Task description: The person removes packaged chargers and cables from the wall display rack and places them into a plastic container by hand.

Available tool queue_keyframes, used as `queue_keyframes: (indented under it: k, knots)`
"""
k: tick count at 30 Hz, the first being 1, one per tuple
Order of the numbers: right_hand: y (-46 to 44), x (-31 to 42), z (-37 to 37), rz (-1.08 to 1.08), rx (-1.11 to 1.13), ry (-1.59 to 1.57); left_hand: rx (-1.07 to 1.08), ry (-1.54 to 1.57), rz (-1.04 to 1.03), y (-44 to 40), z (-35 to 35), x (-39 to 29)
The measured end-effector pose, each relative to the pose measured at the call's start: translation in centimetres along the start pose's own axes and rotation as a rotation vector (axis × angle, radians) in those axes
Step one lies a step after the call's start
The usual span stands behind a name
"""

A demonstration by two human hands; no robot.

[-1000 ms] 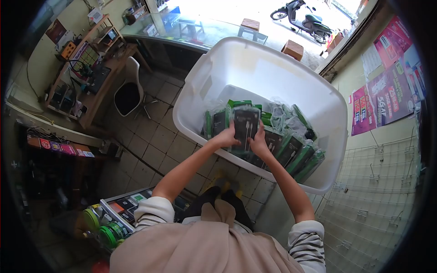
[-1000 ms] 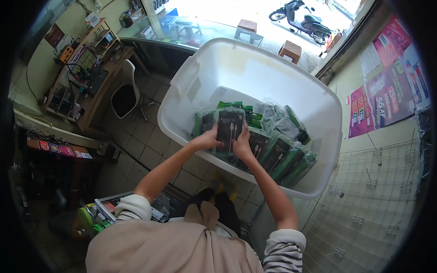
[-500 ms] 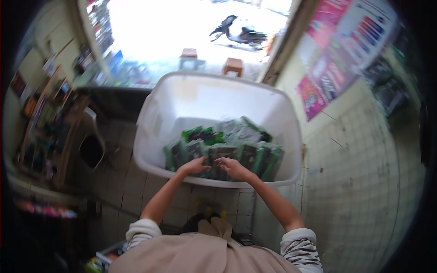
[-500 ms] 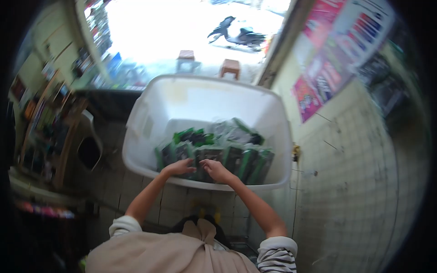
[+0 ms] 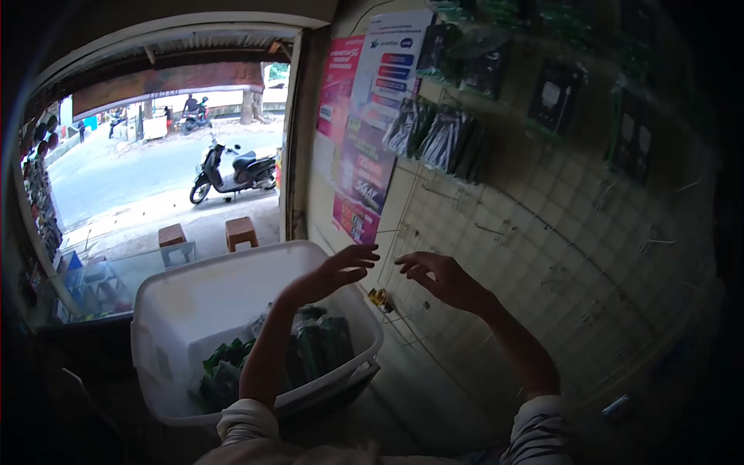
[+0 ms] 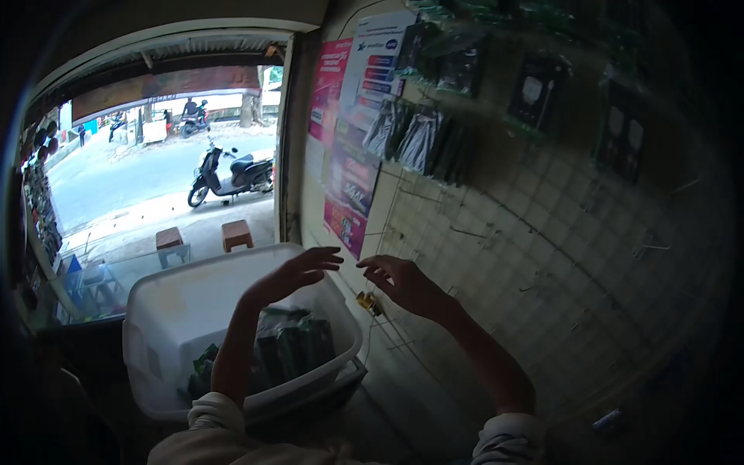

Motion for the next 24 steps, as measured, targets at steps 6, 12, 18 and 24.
queue_keyframes:
  k: [6, 12, 18, 24]
  knots:
    - [0.2, 1.9, 13.5, 0.232, -0.495, 0.147, -0.383, -0.044, -0.422, -10.0, 6.0, -9.9]
    - [-4.7, -6.5, 19.4, 0.254, -0.806, 0.020, -0.617, -0.035, -0.510, -19.9, 10.7, -4.8]
    - [-8.9, -11.5, 20.2, 0.242, -1.103, 0.380, -0.484, -0.044, -0.231, -28.1, 11.4, 3.3]
    - [-10.9, -13.3, 20.0, 0.127, -1.197, 0.293, -0.411, -0.151, -0.303, -31.9, 10.6, 5.7]
Point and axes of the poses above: each hand's wrist, its own y-axis away from the middle knuckle, its own z-axis out of the back of the hand, x = y × z, the point moved 9 cm from there along -y, towards the middle knuckle, and after that the axes turned 3 degrees about x, right-handed, at the moved point
